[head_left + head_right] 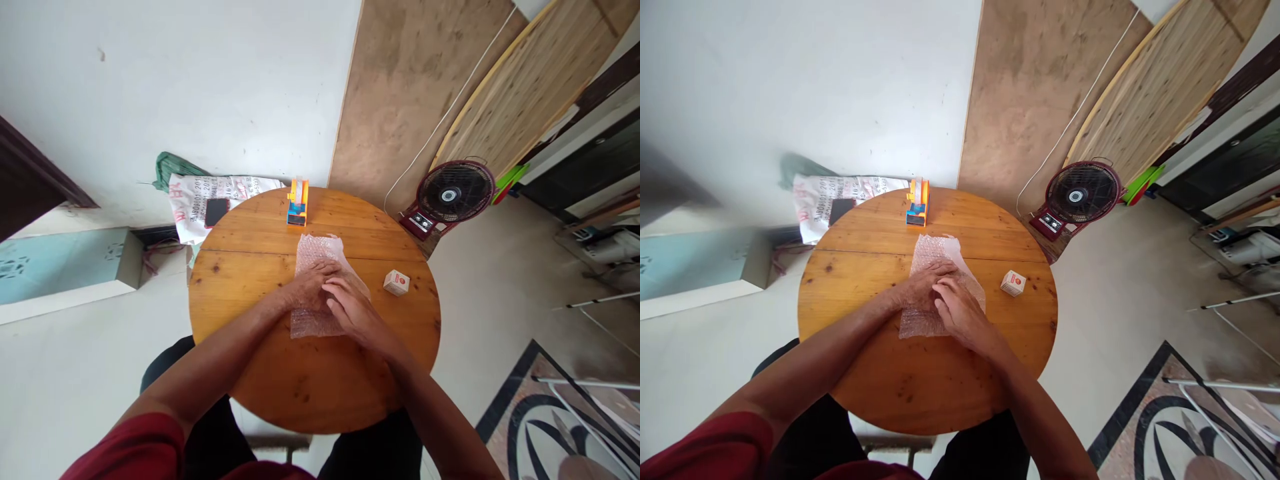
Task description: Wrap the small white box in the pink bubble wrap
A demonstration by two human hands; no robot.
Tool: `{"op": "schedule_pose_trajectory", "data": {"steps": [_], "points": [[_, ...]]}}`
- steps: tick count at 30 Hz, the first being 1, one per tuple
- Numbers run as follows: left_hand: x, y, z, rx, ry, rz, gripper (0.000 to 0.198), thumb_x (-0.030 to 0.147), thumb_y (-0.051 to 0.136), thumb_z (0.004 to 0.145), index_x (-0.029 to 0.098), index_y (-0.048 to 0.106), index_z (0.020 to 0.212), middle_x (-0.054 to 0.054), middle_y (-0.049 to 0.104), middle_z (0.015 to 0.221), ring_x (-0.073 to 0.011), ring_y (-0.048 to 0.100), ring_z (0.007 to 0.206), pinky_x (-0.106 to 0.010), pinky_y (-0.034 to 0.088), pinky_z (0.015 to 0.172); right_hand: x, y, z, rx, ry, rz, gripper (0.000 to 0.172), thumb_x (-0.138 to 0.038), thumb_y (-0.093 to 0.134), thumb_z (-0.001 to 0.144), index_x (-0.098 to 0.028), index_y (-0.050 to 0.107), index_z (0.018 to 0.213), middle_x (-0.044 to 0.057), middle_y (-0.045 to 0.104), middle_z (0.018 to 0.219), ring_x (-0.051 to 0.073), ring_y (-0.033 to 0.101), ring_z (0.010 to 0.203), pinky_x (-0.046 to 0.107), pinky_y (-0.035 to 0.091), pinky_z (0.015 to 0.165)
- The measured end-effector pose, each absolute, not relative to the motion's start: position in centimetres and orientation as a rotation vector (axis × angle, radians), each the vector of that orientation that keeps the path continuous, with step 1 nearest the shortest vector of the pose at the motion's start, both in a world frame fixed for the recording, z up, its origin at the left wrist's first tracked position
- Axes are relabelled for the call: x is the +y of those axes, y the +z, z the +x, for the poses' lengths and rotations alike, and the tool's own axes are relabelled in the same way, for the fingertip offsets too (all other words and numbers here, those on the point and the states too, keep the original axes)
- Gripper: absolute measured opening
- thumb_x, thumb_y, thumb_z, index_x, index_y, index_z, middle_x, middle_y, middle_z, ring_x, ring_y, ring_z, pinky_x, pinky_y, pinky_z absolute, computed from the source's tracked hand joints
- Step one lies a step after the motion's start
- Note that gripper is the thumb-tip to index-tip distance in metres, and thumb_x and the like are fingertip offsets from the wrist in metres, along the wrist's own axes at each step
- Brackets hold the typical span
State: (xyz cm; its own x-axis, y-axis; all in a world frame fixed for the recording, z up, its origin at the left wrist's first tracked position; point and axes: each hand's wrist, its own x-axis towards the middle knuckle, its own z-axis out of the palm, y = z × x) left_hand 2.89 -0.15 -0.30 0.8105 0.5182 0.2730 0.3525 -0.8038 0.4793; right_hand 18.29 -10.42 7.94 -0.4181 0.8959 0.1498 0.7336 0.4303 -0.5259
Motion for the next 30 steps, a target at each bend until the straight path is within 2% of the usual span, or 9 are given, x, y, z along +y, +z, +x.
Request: {"op": "schedule_pose_trajectory", "data": {"steps": [4, 6, 10, 14, 16, 19, 22, 26, 30], "points": [[-0.2, -0.1, 2.8, 0.682, 0.562, 2.579, 0.072, 0.044, 0.073, 0.074, 0.014, 0.055, 0.136, -0.014, 0.053, 0.144, -0.0336, 0.042, 0.139, -0.048, 0.024, 0.123, -7.5, 5.8, 17.7, -2.236, 0.447, -1.525, 0.046, -0.03, 0.035, 0.1, -0.01, 0.049, 0.139, 0.018, 0.046, 0.149, 0.025, 0.04, 0.141, 0.045, 0.033, 0.118], [-0.1, 0.1, 2.7, 0.675, 0.556, 2.587, 0.078, 0.047, 0.076, 0.071, 0.013, 0.054, 0.138, -0.016, 0.05, 0.146, -0.0341, 0.04, 0.141, -0.049, 0.024, 0.123, -6.0, 4.5, 18.6, -2.241, 0.412, -1.603, 0.049, -0.03, 0.034, 0.1, -0.006, 0.048, 0.14, 0.02, 0.045, 0.15, 0.026, 0.039, 0.142, 0.044, 0.031, 0.12], [0.1, 0.0, 2.4, 0.644, 0.496, 2.622, 0.086, 0.056, 0.075, 0.072, 0.014, 0.05, 0.143, -0.02, 0.04, 0.154, -0.0372, 0.033, 0.146, -0.056, 0.022, 0.121, -3.9, 2.3, 21.3, -2.195, 0.244, -1.79, 0.054, -0.03, 0.033, 0.1, -0.003, 0.043, 0.145, 0.021, 0.042, 0.153, 0.027, 0.035, 0.145, 0.044, 0.026, 0.121], [0.1, -0.4, 2.2, 0.689, 0.433, 2.639, 0.087, 0.059, 0.073, 0.074, 0.013, 0.049, 0.144, -0.022, 0.042, 0.153, -0.0373, 0.035, 0.145, -0.055, 0.022, 0.121, -3.1, 1.2, 23.2, -2.183, 0.143, -1.937, 0.053, -0.031, 0.031, 0.1, -0.008, 0.043, 0.147, 0.016, 0.038, 0.157, 0.029, 0.031, 0.147, 0.048, 0.026, 0.119], [0.1, -0.2, 2.1, 0.772, 0.452, 2.64, 0.083, 0.06, 0.07, 0.077, 0.012, 0.051, 0.142, -0.021, 0.043, 0.152, -0.0364, 0.036, 0.145, -0.053, 0.024, 0.121, -3.0, 1.1, 23.4, -2.215, 0.11, -1.943, 0.054, -0.032, 0.032, 0.1, -0.009, 0.042, 0.148, 0.015, 0.038, 0.157, 0.028, 0.031, 0.147, 0.047, 0.025, 0.119], [0.2, 0.2, 1.8, 1.0, 0.475, 2.634, 0.069, 0.058, 0.056, 0.089, 0.011, 0.053, 0.14, -0.02, 0.043, 0.152, -0.0351, 0.034, 0.145, -0.051, 0.024, 0.122, -3.1, 1.2, 23.4, -2.225, 0.107, -1.95, 0.054, -0.033, 0.033, 0.101, -0.01, 0.042, 0.148, 0.015, 0.039, 0.157, 0.027, 0.032, 0.146, 0.045, 0.024, 0.119], [0.5, 0.4, 1.3, 1.254, 0.422, 2.621, 0.063, 0.052, 0.044, 0.097, 0.011, 0.047, 0.145, -0.018, 0.037, 0.157, -0.0344, 0.028, 0.148, -0.051, 0.02, 0.123, -3.1, 1.3, 23.2, -2.216, 0.124, -1.946, 0.055, -0.033, 0.033, 0.101, -0.008, 0.04, 0.149, 0.015, 0.038, 0.157, 0.028, 0.031, 0.147, 0.045, 0.023, 0.12], [1.1, 0.3, 0.7, 1.453, 0.353, 2.576, 0.061, 0.05, 0.04, 0.098, 0.013, 0.044, 0.146, -0.016, 0.036, 0.158, -0.034, 0.027, 0.149, -0.056, 0.018, 0.122, -3.1, 1.3, 23.2, -2.212, 0.113, -1.945, 0.055, -0.033, 0.033, 0.101, -0.007, 0.041, 0.148, 0.015, 0.038, 0.157, 0.028, 0.032, 0.146, 0.045, 0.022, 0.12], [1.0, 0.8, 0.7, 1.437, 0.471, 2.58, 0.054, 0.044, 0.047, 0.094, 0.013, 0.051, 0.139, -0.017, 0.043, 0.153, -0.0351, 0.03, 0.147, -0.056, 0.022, 0.12, -3.1, 1.2, 23.1, -2.197, 0.108, -1.94, 0.053, -0.032, 0.034, 0.1, -0.01, 0.042, 0.148, 0.016, 0.038, 0.157, 0.03, 0.032, 0.146, 0.047, 0.022, 0.119]]}}
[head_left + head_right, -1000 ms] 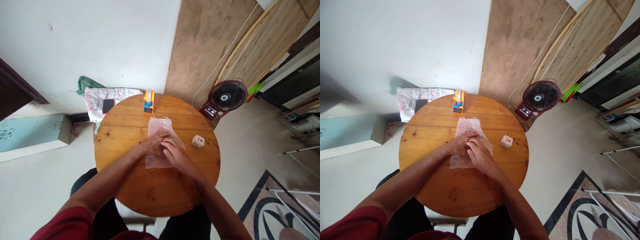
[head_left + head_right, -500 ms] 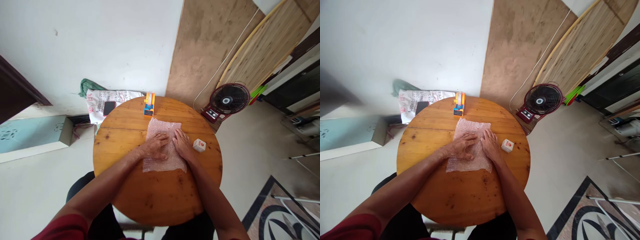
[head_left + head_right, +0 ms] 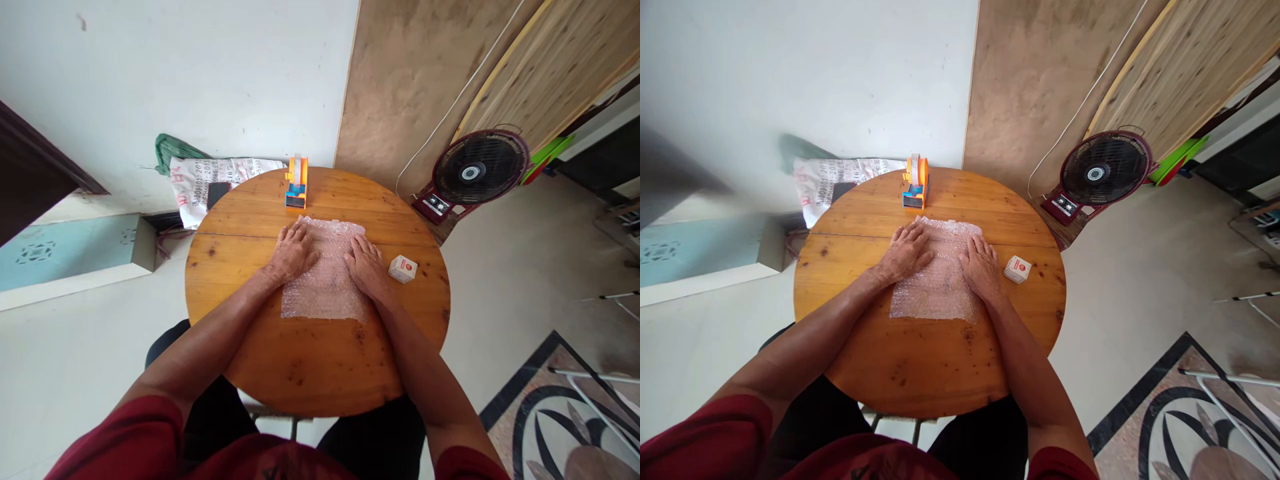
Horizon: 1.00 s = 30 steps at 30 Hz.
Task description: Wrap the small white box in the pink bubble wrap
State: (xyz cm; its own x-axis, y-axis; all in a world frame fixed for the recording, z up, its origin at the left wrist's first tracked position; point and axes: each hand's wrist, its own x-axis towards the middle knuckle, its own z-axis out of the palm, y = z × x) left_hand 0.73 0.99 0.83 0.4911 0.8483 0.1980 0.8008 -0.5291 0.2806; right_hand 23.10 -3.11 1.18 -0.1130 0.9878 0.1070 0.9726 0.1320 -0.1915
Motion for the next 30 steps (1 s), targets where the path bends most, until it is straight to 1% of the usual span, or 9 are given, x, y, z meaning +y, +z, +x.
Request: {"op": "schedule_pose_trajectory", "data": {"steps": [2, 4, 6, 8, 10, 17, 21, 26, 30], "points": [[0.6, 1.2, 1.0, 1.28, 0.573, 2.624, 0.051, 0.039, 0.051, 0.092, 0.013, 0.054, 0.136, -0.016, 0.045, 0.151, -0.0332, 0.031, 0.146, -0.052, 0.025, 0.12, -3.1, 1.2, 23.0, -2.193, 0.106, -1.933, 0.053, -0.032, 0.035, 0.1, -0.009, 0.043, 0.147, 0.016, 0.038, 0.157, 0.03, 0.032, 0.146, 0.048, 0.023, 0.119], [0.2, 1.3, 1.4, 1.074, 0.579, 2.67, 0.052, 0.04, 0.054, 0.09, 0.014, 0.056, 0.135, -0.016, 0.045, 0.151, -0.0325, 0.031, 0.146, -0.05, 0.027, 0.12, -3.1, 1.1, 23.0, -2.192, 0.102, -1.926, 0.053, -0.032, 0.035, 0.1, -0.008, 0.043, 0.146, 0.017, 0.038, 0.157, 0.031, 0.032, 0.146, 0.049, 0.024, 0.118], [-0.1, 1.2, 1.6, 0.967, 0.473, 2.678, 0.061, 0.049, 0.057, 0.088, 0.013, 0.054, 0.137, -0.018, 0.042, 0.153, -0.035, 0.031, 0.146, -0.051, 0.025, 0.12, -3.1, 1.0, 23.1, -2.185, 0.095, -1.925, 0.053, -0.032, 0.035, 0.1, -0.007, 0.043, 0.146, 0.018, 0.038, 0.157, 0.031, 0.032, 0.145, 0.049, 0.024, 0.118], [0.0, 1.0, 1.6, 0.963, 0.349, 2.651, 0.075, 0.057, 0.06, 0.085, 0.009, 0.049, 0.142, -0.021, 0.039, 0.155, -0.0366, 0.029, 0.147, -0.051, 0.022, 0.122, -3.0, 1.0, 23.2, -2.172, 0.085, -1.926, 0.054, -0.033, 0.035, 0.1, -0.006, 0.043, 0.147, 0.018, 0.039, 0.156, 0.031, 0.033, 0.145, 0.048, 0.025, 0.118], [0.2, 0.9, 1.4, 0.973, 0.266, 2.627, 0.086, 0.06, 0.061, 0.083, 0.006, 0.042, 0.146, -0.021, 0.036, 0.157, -0.0355, 0.025, 0.149, -0.049, 0.018, 0.123, -2.8, 0.9, 23.4, -2.169, 0.079, -1.923, 0.055, -0.034, 0.035, 0.1, -0.005, 0.043, 0.147, 0.018, 0.04, 0.156, 0.031, 0.034, 0.144, 0.047, 0.025, 0.118], [0.6, 1.8, 0.9, 0.949, 0.113, 2.613, 0.099, 0.064, 0.068, 0.075, 0.011, 0.035, 0.151, -0.018, 0.025, 0.162, -0.034, 0.018, 0.152, -0.047, 0.015, 0.123, -2.4, 0.7, 24.0, -2.19, 0.088, -1.912, 0.057, -0.036, 0.036, 0.101, -0.005, 0.042, 0.147, 0.018, 0.039, 0.156, 0.031, 0.035, 0.144, 0.046, 0.025, 0.118], [0.6, 2.0, 0.7, 0.92, 0.107, 2.615, 0.099, 0.066, 0.068, 0.075, 0.012, 0.035, 0.151, -0.019, 0.024, 0.163, -0.0338, 0.017, 0.152, -0.048, 0.013, 0.123, -2.5, 0.7, 24.0, -2.188, 0.09, -1.9, 0.057, -0.037, 0.036, 0.1, -0.006, 0.042, 0.147, 0.018, 0.039, 0.156, 0.031, 0.035, 0.144, 0.047, 0.025, 0.118], [1.1, 1.9, -0.1, 0.972, 0.105, 2.612, 0.096, 0.068, 0.067, 0.075, 0.015, 0.039, 0.151, -0.015, 0.027, 0.162, -0.0361, 0.018, 0.151, -0.051, 0.012, 0.123, -2.6, 1.0, 23.9, -2.175, 0.114, -1.917, 0.055, -0.034, 0.035, 0.1, -0.006, 0.043, 0.147, 0.016, 0.041, 0.156, 0.03, 0.035, 0.144, 0.046, 0.026, 0.118], [1.4, 1.7, -0.7, 1.029, 0.106, 2.611, 0.089, 0.065, 0.063, 0.08, 0.017, 0.038, 0.151, -0.013, 0.027, 0.163, -0.0357, 0.017, 0.151, -0.051, 0.014, 0.122, -2.7, 1.1, 23.9, -2.186, 0.108, -1.908, 0.054, -0.031, 0.033, 0.1, -0.006, 0.043, 0.146, 0.016, 0.04, 0.156, 0.03, 0.035, 0.144, 0.046, 0.025, 0.118]]}}
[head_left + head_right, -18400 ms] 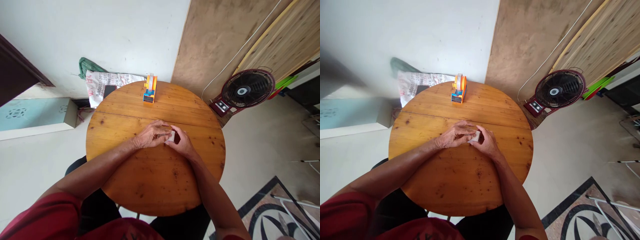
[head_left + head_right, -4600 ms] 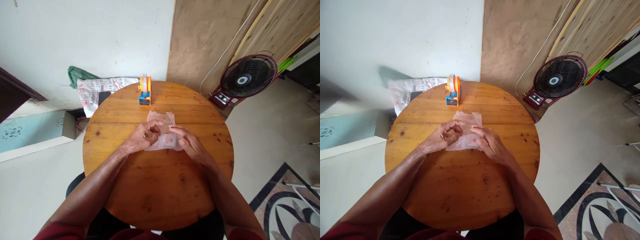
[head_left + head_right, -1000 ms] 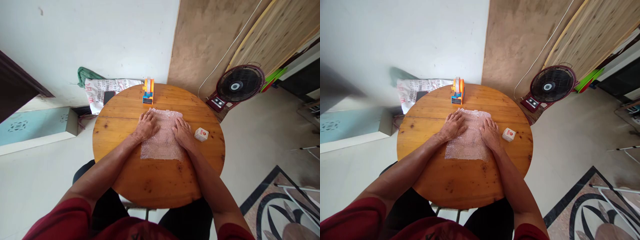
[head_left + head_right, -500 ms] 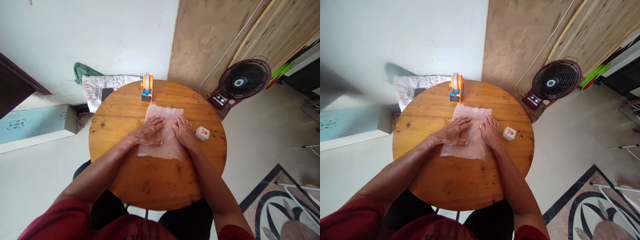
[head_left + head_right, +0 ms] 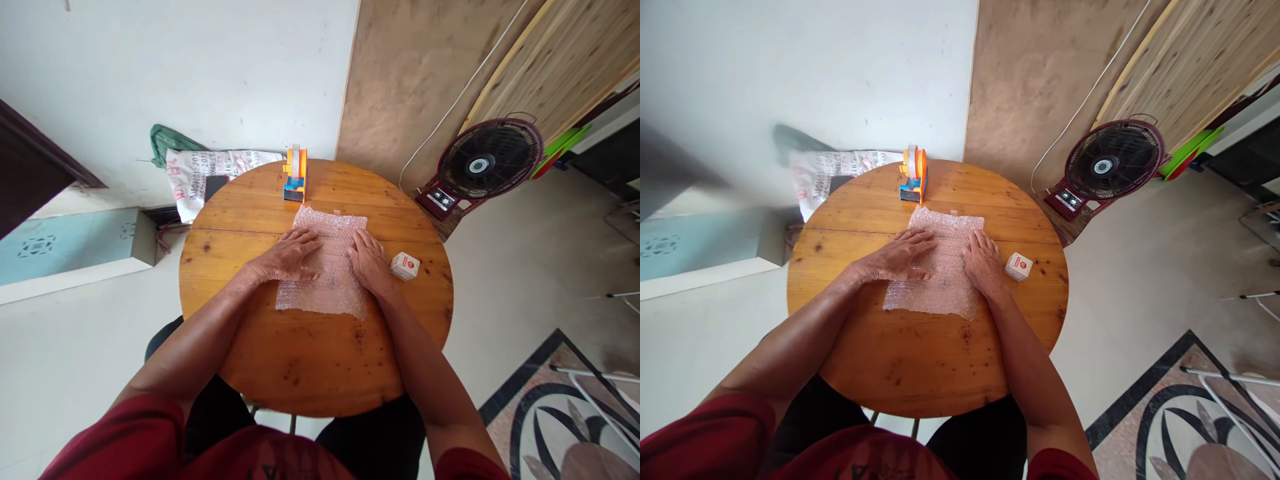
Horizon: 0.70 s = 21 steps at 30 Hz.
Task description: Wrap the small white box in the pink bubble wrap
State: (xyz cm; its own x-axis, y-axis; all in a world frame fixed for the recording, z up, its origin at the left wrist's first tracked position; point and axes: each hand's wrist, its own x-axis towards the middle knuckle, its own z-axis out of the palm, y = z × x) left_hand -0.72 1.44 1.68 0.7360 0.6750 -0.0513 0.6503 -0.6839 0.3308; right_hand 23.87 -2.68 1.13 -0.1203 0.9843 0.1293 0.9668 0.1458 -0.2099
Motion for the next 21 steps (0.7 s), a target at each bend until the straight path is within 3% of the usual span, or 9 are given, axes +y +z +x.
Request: {"op": "schedule_pose_trajectory", "data": {"steps": [11, 16, 21], "points": [[1.6, 2.0, -1.3, 1.002, 0.037, 2.582, 0.098, 0.063, 0.07, 0.073, 0.019, 0.035, 0.152, -0.014, 0.021, 0.164, -0.0367, 0.012, 0.152, -0.053, 0.012, 0.122, -2.6, 1.2, 23.9, -2.189, 0.114, -1.919, 0.053, -0.029, 0.032, 0.099, -0.006, 0.044, 0.146, 0.016, 0.04, 0.156, 0.03, 0.035, 0.144, 0.046, 0.026, 0.117], [0.9, 2.6, -0.5, 1.027, 0.169, 2.608, 0.079, 0.051, 0.069, 0.078, 0.018, 0.045, 0.145, -0.015, 0.034, 0.159, -0.0356, 0.021, 0.15, -0.054, 0.013, 0.123, -2.6, 1.2, 23.8, -2.181, 0.111, -1.917, 0.053, -0.029, 0.032, 0.099, -0.007, 0.044, 0.146, 0.017, 0.041, 0.156, 0.029, 0.035, 0.144, 0.046, 0.026, 0.117], [-0.7, 3.5, 0.8, 0.85, 0.324, 2.646, 0.064, 0.043, 0.065, 0.084, 0.017, 0.051, 0.141, -0.014, 0.039, 0.156, -0.0328, 0.026, 0.149, -0.05, 0.023, 0.121, -2.6, 1.2, 23.8, -2.194, 0.112, -1.928, 0.053, -0.028, 0.033, 0.099, -0.007, 0.044, 0.146, 0.017, 0.041, 0.156, 0.03, 0.035, 0.144, 0.047, 0.027, 0.117]]}}
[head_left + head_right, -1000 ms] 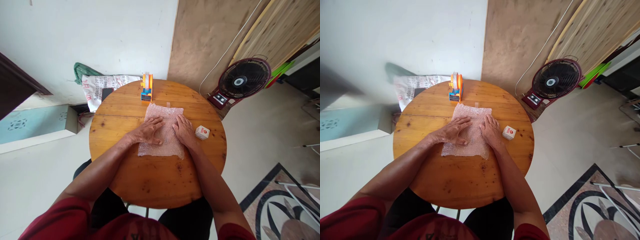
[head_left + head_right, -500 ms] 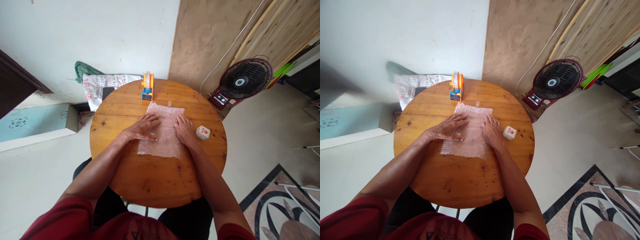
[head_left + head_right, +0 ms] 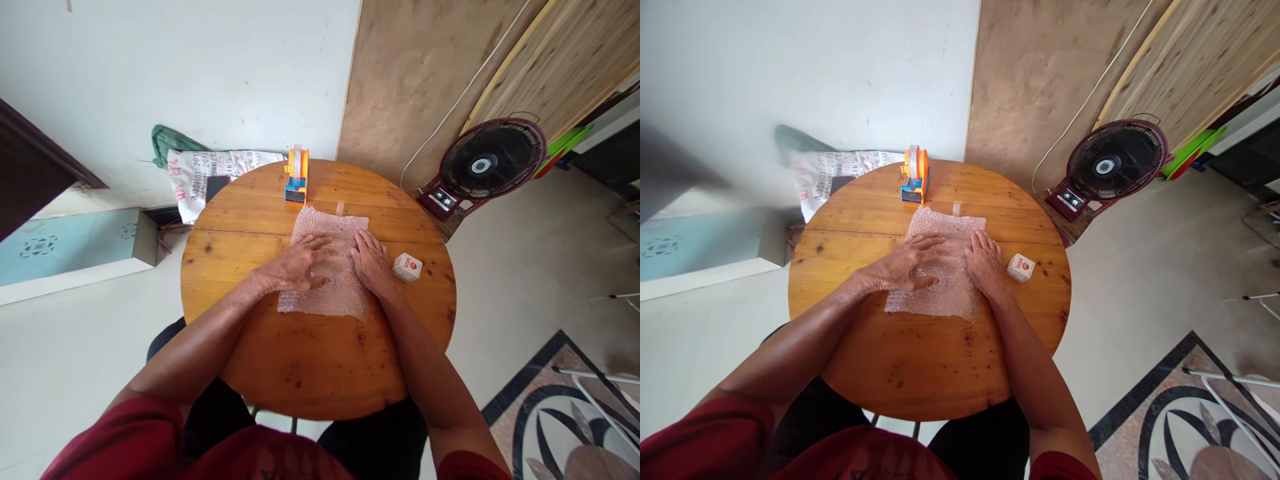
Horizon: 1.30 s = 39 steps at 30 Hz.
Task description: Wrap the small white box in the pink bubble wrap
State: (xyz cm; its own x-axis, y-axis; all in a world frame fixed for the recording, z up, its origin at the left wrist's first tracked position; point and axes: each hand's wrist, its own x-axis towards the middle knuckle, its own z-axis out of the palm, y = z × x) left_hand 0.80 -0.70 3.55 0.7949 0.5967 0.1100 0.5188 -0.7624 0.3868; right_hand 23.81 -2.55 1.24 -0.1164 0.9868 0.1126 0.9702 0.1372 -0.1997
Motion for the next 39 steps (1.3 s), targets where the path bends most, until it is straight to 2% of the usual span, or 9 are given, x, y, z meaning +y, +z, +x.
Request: {"op": "schedule_pose_trajectory", "data": {"steps": [2, 6, 9, 16, 20, 26, 33, 35, 39], "points": [[-1.4, 3.4, 1.4, 0.754, 0.307, 2.664, 0.063, 0.043, 0.064, 0.084, 0.018, 0.052, 0.141, -0.014, 0.038, 0.157, -0.0332, 0.026, 0.149, -0.05, 0.023, 0.121, -2.5, 1.3, 23.8, -2.199, 0.106, -1.939, 0.053, -0.028, 0.033, 0.099, -0.006, 0.044, 0.146, 0.017, 0.04, 0.156, 0.031, 0.036, 0.144, 0.047, 0.027, 0.117], [-2.1, 2.1, 2.1, 0.687, 0.212, 2.687, 0.073, 0.053, 0.068, 0.08, 0.022, 0.051, 0.143, -0.015, 0.033, 0.16, -0.039, 0.024, 0.149, -0.058, 0.013, 0.122, -2.5, 1.4, 23.8, -2.207, 0.092, -1.938, 0.053, -0.028, 0.034, 0.099, -0.006, 0.044, 0.146, 0.017, 0.041, 0.155, 0.031, 0.036, 0.143, 0.048, 0.028, 0.116], [-2.2, 1.4, 2.2, 0.684, 0.224, 2.698, 0.079, 0.059, 0.069, 0.077, 0.023, 0.049, 0.144, -0.014, 0.03, 0.161, -0.0389, 0.021, 0.15, -0.058, 0.009, 0.122, -2.6, 1.4, 23.8, -2.211, 0.093, -1.924, 0.051, -0.028, 0.035, 0.099, -0.007, 0.047, 0.144, 0.017, 0.042, 0.154, 0.031, 0.036, 0.143, 0.048, 0.028, 0.116], [-2.2, 1.6, 2.5, 0.721, 0.283, 2.676, 0.079, 0.059, 0.073, 0.073, 0.022, 0.055, 0.14, -0.018, 0.024, 0.163, -0.0404, 0.022, 0.149, -0.059, 0.01, 0.121, -3.1, 1.9, 24.1, -2.209, 0.055, -1.849, 0.05, -0.03, 0.035, 0.1, -0.007, 0.048, 0.142, 0.017, 0.043, 0.153, 0.031, 0.038, 0.142, 0.046, 0.029, 0.115], [-2.2, 1.3, 2.9, 0.702, 0.406, 2.672, 0.082, 0.058, 0.071, 0.076, 0.022, 0.047, 0.146, -0.017, 0.018, 0.165, -0.0371, 0.016, 0.152, -0.059, 0.008, 0.122, -3.4, 2.0, 24.1, -2.206, 0.021, -1.812, 0.049, -0.03, 0.035, 0.1, -0.01, 0.048, 0.143, 0.016, 0.044, 0.153, 0.03, 0.039, 0.141, 0.046, 0.029, 0.115], [-2.2, 0.6, 3.0, 0.65, 0.329, 2.722, 0.083, 0.069, 0.061, 0.08, 0.022, 0.046, 0.147, -0.018, 0.027, 0.162, -0.039, 0.02, 0.15, -0.061, 0.007, 0.121, -3.2, 1.8, 24.3, -2.242, 0.014, -1.794, 0.045, -0.029, 0.037, 0.1, -0.01, 0.052, 0.139, 0.016, 0.053, 0.146, 0.031, 0.042, 0.139, 0.048, 0.03, 0.113], [-1.8, 0.4, 2.8, 0.642, 0.351, 2.724, 0.083, 0.069, 0.065, 0.076, 0.023, 0.049, 0.145, -0.017, 0.031, 0.16, -0.0375, 0.024, 0.15, -0.059, 0.007, 0.121, -4.7, 5.3, 26.8, -1.974, -0.118, -1.734, 0.036, -0.036, 0.05, 0.094, -0.018, 0.065, 0.121, 0.012, 0.066, 0.128, 0.03, 0.057, 0.119, 0.047, 0.039, 0.104], [-1.9, 0.5, 2.7, 0.64, 0.346, 2.722, 0.083, 0.067, 0.066, 0.077, 0.024, 0.049, 0.145, -0.017, 0.031, 0.16, -0.0372, 0.024, 0.15, -0.06, 0.008, 0.121, -5.2, 6.2, 28.0, -1.946, -0.082, -1.814, 0.042, -0.041, 0.057, 0.09, -0.019, 0.063, 0.125, 0.013, 0.064, 0.131, 0.033, 0.056, 0.121, 0.049, 0.039, 0.104], [-2.0, 0.9, 2.6, 0.651, 0.341, 2.715, 0.082, 0.067, 0.066, 0.077, 0.022, 0.05, 0.144, -0.018, 0.038, 0.156, -0.0383, 0.028, 0.148, -0.061, 0.01, 0.12, -5.7, 6.9, 30.1, -2.052, 0.278, -2.074, 0.075, -0.044, 0.067, 0.079, -0.016, 0.045, 0.145, 0.017, 0.056, 0.141, 0.038, 0.052, 0.128, 0.052, 0.042, 0.102]]}}
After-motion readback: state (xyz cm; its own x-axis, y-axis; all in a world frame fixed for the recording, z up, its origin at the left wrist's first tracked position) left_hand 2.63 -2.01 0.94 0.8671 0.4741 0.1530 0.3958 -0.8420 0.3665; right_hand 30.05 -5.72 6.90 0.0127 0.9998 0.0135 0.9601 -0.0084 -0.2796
